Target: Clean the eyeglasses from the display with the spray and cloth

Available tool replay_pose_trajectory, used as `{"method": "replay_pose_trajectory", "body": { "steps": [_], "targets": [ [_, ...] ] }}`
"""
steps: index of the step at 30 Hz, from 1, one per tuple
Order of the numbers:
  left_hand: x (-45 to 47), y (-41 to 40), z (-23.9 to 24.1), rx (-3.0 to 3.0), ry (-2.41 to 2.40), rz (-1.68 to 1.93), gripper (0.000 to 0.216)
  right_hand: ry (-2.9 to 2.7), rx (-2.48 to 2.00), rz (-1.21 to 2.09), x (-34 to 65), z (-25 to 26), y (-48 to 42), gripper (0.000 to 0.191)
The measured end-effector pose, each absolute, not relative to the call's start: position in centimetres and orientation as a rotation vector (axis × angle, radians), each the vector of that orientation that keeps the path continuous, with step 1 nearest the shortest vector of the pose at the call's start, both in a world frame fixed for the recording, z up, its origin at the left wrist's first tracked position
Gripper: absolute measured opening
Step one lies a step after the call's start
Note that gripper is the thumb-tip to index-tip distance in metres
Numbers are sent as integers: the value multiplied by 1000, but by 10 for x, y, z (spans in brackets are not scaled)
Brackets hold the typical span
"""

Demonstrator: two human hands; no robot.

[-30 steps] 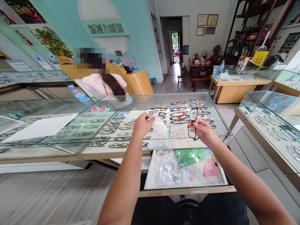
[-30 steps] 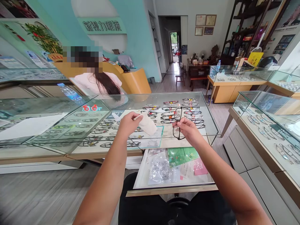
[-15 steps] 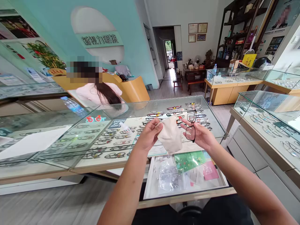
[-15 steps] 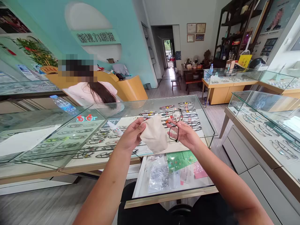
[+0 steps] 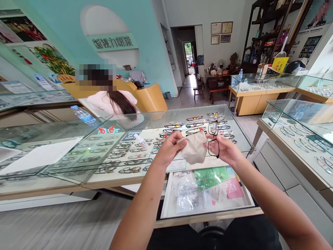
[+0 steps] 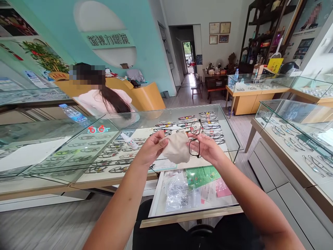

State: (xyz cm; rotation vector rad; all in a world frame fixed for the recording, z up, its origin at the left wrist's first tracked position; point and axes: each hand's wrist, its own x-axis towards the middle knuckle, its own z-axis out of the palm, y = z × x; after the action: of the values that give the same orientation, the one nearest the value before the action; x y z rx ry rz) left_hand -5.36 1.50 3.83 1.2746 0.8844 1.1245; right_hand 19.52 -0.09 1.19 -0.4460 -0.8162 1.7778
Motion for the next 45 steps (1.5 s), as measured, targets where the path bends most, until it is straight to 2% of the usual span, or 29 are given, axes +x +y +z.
{"method": "replay_pose_trajectory", "body": {
  "steps": [4, 7, 10, 15, 26, 38, 45],
  "targets": [
    [-54, 20, 35, 1362, 914, 1139, 68, -850, -503, 1690, 202, 20, -1, 36],
    [-51, 20, 31, 1429, 917, 1022, 61, -918, -552, 1635, 207, 24, -1, 36],
    [-46, 19, 27, 1495, 919, 941, 64, -978, -582, 1615, 209, 26, -2, 36],
    [-38, 18, 26, 1651, 935, 943, 56, -986, -616, 1617, 205, 26, -3, 39],
    [-24, 4, 21, 1786, 998, 1020, 51, -952, -673, 1606, 199, 20, -1, 40],
    [-10, -2, 23, 1635, 990, 1153, 59, -923, -745, 1432, 188, 10, -3, 45],
    [-3, -10, 20, 1687, 982, 1162, 53, -907, -761, 1352, 180, 9, -7, 46]
  ]
}}
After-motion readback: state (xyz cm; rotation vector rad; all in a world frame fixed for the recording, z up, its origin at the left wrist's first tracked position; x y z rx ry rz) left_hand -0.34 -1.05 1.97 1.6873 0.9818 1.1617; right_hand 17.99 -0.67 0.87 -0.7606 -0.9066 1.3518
